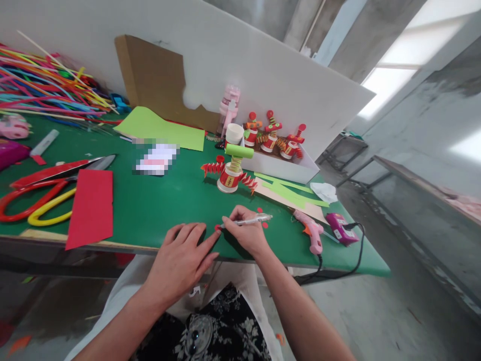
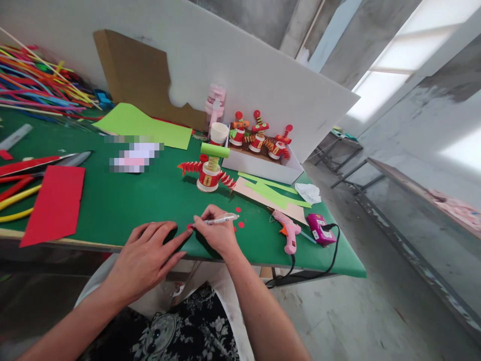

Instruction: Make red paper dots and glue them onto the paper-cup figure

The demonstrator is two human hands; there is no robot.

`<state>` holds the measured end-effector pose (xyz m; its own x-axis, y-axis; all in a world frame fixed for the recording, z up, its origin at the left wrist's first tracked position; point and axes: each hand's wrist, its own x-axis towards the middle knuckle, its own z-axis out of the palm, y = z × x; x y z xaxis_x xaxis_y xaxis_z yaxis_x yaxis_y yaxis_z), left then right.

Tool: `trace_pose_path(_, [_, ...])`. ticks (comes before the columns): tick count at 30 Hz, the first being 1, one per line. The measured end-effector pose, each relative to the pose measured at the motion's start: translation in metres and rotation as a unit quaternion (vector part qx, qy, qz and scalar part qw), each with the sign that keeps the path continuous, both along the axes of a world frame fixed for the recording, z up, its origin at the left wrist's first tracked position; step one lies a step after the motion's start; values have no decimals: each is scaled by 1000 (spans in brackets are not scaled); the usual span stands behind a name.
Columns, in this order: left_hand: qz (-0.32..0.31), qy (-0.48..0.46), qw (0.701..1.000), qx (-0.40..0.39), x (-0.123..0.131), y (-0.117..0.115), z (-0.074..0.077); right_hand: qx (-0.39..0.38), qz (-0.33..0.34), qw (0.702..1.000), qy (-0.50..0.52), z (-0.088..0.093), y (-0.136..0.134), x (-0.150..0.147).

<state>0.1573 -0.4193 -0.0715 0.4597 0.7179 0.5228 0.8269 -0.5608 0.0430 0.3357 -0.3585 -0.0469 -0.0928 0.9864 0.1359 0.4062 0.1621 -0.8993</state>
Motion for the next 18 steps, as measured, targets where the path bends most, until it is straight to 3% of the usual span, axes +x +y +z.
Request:
trace_pose_path(5, [-1,-3,1000,-2,0,0,0,6,-32,999,4,1,-1,2])
trace_pose_path(18, [2,18,1000,10,0,0,0,-1,-6,1000,0,-1,-1,1])
